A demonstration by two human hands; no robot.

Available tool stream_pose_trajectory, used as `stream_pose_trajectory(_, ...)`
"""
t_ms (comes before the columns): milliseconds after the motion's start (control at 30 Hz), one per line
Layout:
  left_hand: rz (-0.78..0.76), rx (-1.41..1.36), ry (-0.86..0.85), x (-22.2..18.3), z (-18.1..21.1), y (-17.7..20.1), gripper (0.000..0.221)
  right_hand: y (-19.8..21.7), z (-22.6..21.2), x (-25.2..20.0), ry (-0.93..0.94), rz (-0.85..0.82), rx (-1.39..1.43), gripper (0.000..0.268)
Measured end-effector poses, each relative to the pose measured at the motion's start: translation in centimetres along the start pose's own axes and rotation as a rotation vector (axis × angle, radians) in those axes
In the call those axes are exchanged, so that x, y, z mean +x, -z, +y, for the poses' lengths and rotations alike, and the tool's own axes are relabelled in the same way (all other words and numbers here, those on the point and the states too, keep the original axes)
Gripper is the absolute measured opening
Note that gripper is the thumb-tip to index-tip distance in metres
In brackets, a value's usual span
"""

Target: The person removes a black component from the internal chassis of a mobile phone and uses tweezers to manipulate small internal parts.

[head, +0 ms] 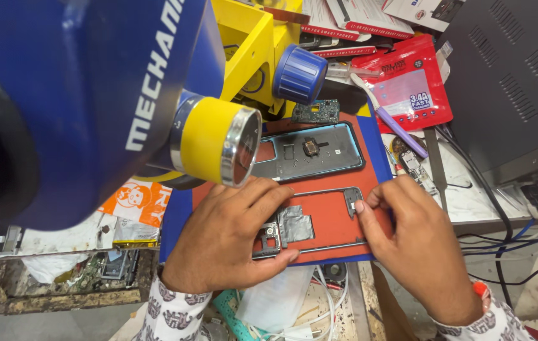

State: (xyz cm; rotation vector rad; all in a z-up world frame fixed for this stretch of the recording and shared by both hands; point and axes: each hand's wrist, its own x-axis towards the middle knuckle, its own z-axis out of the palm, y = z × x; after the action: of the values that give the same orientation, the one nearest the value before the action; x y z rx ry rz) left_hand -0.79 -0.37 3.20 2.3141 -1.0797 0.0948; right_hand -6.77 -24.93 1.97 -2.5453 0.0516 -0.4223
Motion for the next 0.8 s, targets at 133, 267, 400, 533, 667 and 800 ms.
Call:
stream_pose_trajectory(133,0.077,0.098,-0.167,0.1,0.9,-1.1,0.059,0.0,-0.5,0.4,0.048,-0.043,-0.075,0.018)
stream_pose_trajectory(267,0.113,0.167,-0.264,0.5,1.8,-3.2,0.049,-0.1,0.1,1.1,0.187,-0.076,-0.194,0.015)
stream_pose_trajectory(400,0.121,0.146,-0.272,0.3,1.6,-3.6,0.043,0.2,1.1,2.0,0.176,-0.2,-0.155,0.017)
stream_pose_trajectory(533,0.108,0.185,-0.276,0.2,1.8,-3.8,0.046,1.1,1.8,3.0,0.087,-0.304,-0.016,0.02)
stream_pose_trajectory(667,0.119,0.217,-0.281,0.2,1.8,-3.8,0.045,1.1,1.9,2.8,0.131,-0.264,0.002,0.021)
stream_pose_trajectory(800,0.111,0.206,-0.283,0.1,1.7,-3.9,0.046,0.1,0.8,1.6,0.136,-0.221,-0.178,0.021)
